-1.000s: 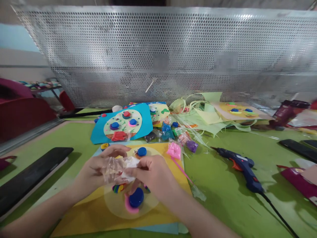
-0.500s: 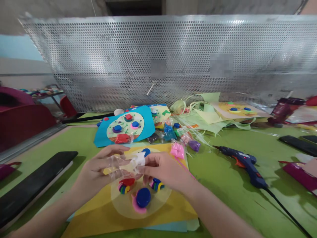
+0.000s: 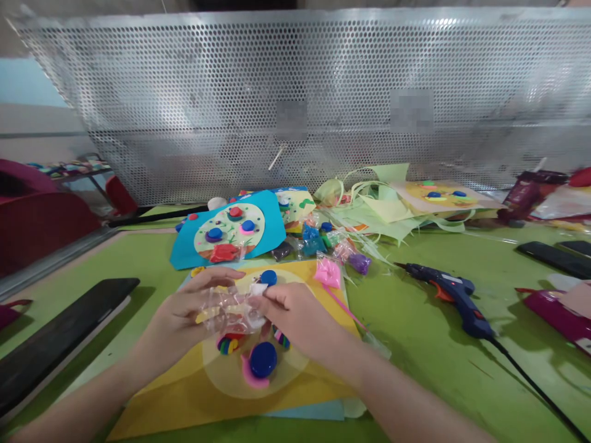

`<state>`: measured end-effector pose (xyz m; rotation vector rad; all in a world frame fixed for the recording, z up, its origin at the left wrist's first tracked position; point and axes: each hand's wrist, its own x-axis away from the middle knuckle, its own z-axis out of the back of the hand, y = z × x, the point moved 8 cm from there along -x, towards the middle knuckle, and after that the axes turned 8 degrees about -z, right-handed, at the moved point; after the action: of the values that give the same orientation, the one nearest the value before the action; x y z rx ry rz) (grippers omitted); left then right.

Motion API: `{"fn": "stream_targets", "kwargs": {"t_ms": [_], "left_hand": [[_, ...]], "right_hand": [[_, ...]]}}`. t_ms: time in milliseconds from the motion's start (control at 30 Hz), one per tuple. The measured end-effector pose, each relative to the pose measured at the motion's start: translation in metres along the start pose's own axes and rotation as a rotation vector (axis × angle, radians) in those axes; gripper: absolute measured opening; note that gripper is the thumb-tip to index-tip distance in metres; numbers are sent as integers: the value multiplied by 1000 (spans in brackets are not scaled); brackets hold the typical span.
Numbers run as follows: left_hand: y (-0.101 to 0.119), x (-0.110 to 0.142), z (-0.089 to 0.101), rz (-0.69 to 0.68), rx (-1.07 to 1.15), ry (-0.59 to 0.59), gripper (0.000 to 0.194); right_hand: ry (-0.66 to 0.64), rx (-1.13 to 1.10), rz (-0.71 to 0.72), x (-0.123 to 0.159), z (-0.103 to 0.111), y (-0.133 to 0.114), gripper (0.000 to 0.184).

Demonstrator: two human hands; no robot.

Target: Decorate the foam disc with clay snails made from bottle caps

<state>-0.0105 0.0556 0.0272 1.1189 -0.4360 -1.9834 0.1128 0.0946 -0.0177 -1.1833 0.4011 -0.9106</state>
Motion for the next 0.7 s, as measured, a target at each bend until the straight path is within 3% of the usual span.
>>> {"fn": "stream_targets", "kwargs": {"t_ms": [267, 400, 567, 700], "left_hand": [[-13, 3, -9, 168, 224, 29, 4], [-11, 4, -17, 198, 321, -47, 6], [-13, 5, -2, 167, 176, 10, 6], [-10, 3, -1, 132, 77, -27, 4]], "right_hand": [[-29, -63, 85, 4, -12, -7, 34], [21, -65, 61, 1, -5, -3, 35], [-124, -439, -83, -4, -7, 7, 26], [-152, -489, -46, -6, -9, 6, 30]]}}
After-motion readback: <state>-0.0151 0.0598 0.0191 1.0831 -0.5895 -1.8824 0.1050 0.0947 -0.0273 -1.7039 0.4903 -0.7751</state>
